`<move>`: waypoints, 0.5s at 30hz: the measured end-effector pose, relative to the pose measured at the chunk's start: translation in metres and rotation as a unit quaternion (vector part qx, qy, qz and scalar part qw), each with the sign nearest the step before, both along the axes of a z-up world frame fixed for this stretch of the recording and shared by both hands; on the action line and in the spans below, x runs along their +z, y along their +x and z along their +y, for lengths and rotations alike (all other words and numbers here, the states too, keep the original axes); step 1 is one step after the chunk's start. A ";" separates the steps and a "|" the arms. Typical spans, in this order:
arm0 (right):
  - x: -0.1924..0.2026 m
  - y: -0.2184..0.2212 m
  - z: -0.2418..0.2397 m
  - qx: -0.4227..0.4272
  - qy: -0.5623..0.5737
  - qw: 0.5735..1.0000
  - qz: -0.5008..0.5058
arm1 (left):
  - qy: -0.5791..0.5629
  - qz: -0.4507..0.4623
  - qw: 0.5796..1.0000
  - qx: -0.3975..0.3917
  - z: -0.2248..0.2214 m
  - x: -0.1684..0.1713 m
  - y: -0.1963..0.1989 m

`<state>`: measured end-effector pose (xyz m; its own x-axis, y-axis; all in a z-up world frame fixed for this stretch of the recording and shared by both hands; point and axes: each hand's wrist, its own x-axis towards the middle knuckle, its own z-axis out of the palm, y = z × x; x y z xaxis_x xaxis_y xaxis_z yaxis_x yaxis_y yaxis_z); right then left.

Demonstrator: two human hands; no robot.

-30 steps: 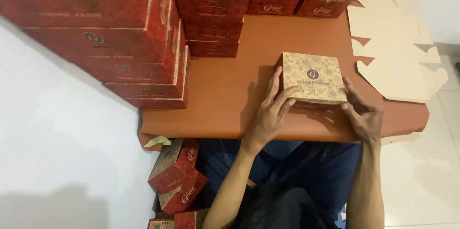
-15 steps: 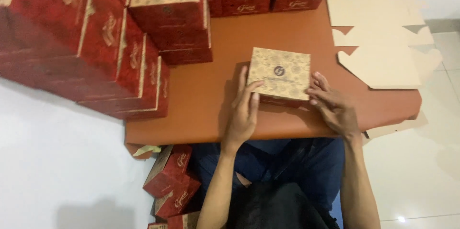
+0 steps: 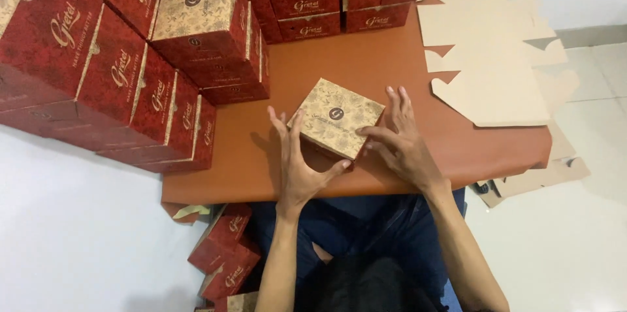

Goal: Folding and assembling cardboard templates into small boxes.

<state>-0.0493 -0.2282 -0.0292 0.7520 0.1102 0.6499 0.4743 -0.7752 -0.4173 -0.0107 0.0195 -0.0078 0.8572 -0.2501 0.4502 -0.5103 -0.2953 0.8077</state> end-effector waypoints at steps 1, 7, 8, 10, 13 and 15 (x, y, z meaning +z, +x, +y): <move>-0.002 0.000 0.001 0.003 0.005 1.000 0.000 | 0.005 0.000 1.000 0.003 -0.001 -0.002 -0.004; 0.005 0.003 0.008 -0.011 0.034 0.999 0.028 | -0.002 -0.247 0.950 0.189 -0.009 -0.033 -0.027; 0.008 0.003 0.010 -0.027 0.027 0.999 -0.005 | -0.003 -0.244 0.948 0.205 -0.013 -0.030 -0.035; 0.014 0.002 0.013 -0.043 0.019 0.998 -0.038 | -0.005 -0.240 0.945 0.222 -0.020 -0.020 -0.045; 0.018 0.002 0.014 -0.081 0.004 0.993 -0.081 | 0.034 -0.262 0.943 0.203 -0.028 -0.005 -0.052; 0.016 0.004 0.014 -0.102 -0.008 0.991 -0.091 | 0.015 -0.201 0.961 0.188 -0.028 -0.001 -0.055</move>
